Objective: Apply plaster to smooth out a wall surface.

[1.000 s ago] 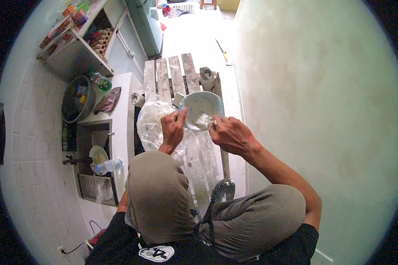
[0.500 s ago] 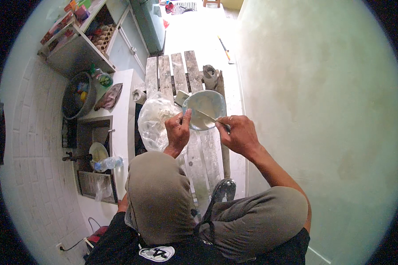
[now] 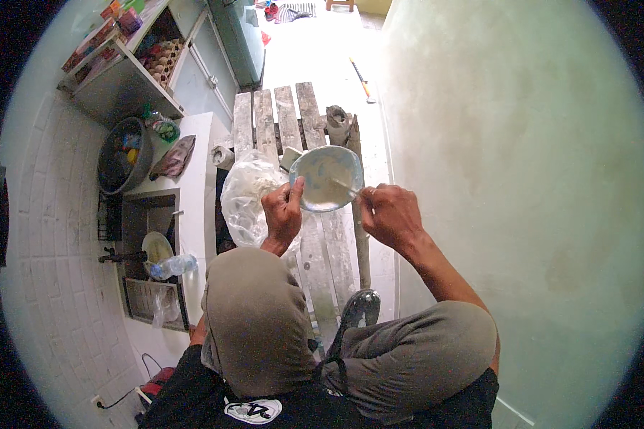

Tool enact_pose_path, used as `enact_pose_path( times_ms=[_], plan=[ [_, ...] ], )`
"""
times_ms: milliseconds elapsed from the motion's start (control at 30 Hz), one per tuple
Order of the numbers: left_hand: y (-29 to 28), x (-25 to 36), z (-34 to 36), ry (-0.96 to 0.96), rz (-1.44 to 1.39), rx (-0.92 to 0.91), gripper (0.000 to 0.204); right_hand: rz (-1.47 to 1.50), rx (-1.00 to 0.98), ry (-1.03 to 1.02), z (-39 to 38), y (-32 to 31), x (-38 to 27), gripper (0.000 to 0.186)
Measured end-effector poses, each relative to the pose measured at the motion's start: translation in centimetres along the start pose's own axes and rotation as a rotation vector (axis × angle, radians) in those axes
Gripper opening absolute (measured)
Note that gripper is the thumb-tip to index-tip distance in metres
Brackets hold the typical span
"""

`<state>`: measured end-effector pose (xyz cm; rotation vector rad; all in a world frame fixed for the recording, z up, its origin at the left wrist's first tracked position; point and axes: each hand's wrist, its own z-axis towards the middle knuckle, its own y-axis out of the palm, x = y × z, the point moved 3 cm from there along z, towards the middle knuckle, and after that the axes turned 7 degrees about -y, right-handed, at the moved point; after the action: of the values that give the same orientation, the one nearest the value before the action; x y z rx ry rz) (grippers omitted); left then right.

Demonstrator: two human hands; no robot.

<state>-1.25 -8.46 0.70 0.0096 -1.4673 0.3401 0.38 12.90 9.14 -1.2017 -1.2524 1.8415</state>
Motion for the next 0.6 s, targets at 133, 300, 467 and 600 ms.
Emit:
enact_pose_path(
  times_ms=[133, 300, 467, 600],
  plan=[
    [-0.1, -0.5, 0.1, 0.004, 0.023, 0.007, 0.045, 0.168, 0.058, -0.027, -0.1, 0.0, -0.5, 0.013],
    [0.1, -1.6, 0.1, -0.025, 0.077, -0.008, 0.045, -0.065, 0.029, -0.116, 0.5, 0.3, 0.0, 0.011],
    [0.0, -0.4, 0.0, 0.005, 0.052, 0.018, 0.045, -0.025, 0.057, -0.149, 0.7, -0.6, -0.4, 0.012],
    [0.1, -1.0, -0.3, 0.004, 0.091, 0.032, 0.045, -0.157, -0.006, -0.048, 0.7, 0.4, -0.4, 0.015]
  ],
)
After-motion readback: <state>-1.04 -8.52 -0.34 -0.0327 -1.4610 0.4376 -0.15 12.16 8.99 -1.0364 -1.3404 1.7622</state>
